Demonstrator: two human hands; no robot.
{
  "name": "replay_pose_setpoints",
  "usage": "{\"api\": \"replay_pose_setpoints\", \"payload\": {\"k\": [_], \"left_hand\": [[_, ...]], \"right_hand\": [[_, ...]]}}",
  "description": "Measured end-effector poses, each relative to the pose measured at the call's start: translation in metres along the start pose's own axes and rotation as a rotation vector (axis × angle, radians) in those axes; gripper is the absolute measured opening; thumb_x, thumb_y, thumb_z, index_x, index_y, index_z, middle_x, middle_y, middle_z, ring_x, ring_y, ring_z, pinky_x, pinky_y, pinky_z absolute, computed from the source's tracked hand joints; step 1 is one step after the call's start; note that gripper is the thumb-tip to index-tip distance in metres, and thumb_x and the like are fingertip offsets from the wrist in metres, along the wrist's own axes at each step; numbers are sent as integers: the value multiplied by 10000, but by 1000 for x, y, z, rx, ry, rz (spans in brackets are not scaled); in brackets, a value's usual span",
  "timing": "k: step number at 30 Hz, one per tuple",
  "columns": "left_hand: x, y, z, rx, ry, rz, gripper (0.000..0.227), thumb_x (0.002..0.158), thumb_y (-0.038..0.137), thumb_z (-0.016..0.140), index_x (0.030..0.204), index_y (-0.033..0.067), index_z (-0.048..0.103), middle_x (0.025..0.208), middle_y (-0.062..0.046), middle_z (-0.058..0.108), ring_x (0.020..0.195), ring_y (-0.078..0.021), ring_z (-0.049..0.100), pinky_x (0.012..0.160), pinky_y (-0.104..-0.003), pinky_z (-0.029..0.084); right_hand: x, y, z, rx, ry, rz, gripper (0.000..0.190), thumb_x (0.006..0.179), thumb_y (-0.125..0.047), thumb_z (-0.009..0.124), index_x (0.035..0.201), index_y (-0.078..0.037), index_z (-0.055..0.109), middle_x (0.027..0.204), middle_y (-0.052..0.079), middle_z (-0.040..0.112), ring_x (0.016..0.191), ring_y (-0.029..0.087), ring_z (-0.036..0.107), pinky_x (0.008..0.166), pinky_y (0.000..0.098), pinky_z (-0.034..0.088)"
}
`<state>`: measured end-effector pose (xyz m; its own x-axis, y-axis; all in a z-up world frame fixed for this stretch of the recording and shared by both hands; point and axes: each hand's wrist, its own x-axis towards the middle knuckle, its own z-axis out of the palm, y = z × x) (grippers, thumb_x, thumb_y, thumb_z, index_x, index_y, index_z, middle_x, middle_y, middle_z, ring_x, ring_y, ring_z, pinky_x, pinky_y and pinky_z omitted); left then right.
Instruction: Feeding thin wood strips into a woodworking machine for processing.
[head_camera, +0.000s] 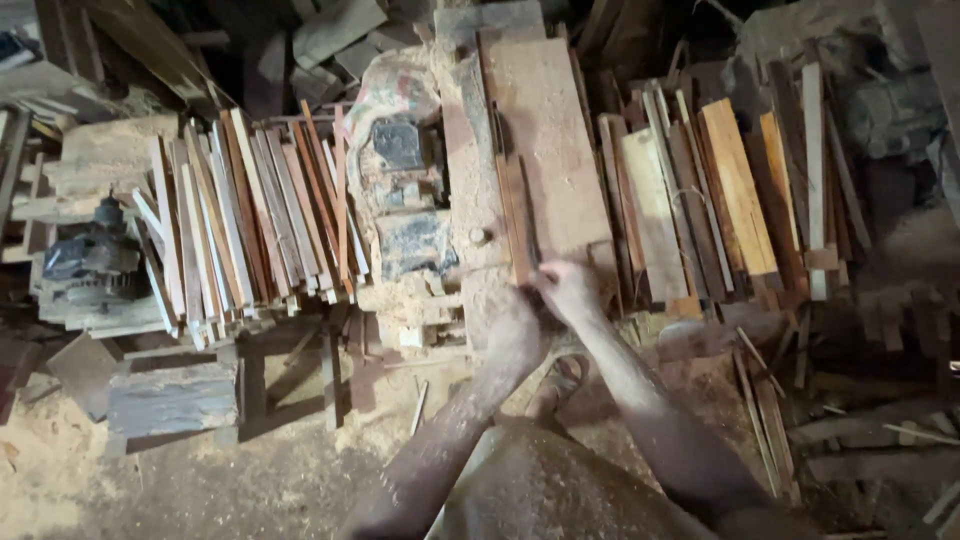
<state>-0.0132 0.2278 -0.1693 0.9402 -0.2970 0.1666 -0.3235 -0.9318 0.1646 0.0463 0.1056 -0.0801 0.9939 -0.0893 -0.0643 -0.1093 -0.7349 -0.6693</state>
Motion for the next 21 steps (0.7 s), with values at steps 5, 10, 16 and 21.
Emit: {"api": "replay_pose_setpoints", "payload": {"k": [5,10,16,21], "left_hand": [[-18,-3,-208,-1399,-552,-669,388,961,324,640,1095,-34,570,701,-187,687,443,-285,680,321,-370,554],[0,-11,-292,-1789,-445,-773,286,992,273,608,898,5,641,603,-79,630,428,-144,628,358,-240,498],[-5,-11,-198,-1002,-260,-273,457,1018,431,517,1293,85,631,1003,-156,736,954,-318,728,851,-463,593],[-33,17,-188,-928,-619,-341,588,1008,398,471,1504,102,364,922,-216,748,918,-376,749,830,-519,612]], "right_hand": [[-62,-15,-57,182,41,-281,368,837,-74,695,1185,-167,772,1145,99,762,1169,314,655,973,427,523],[-39,-109,-110,681,-97,560,764,700,-342,927,1390,-167,651,1278,146,681,1044,250,646,860,382,517],[-3,-84,-96,240,224,-201,270,1013,-394,695,953,-140,767,752,95,710,763,193,711,641,341,517],[1,-40,-34,51,109,29,266,931,-377,689,944,-140,810,801,103,749,864,266,745,687,374,552]]}}
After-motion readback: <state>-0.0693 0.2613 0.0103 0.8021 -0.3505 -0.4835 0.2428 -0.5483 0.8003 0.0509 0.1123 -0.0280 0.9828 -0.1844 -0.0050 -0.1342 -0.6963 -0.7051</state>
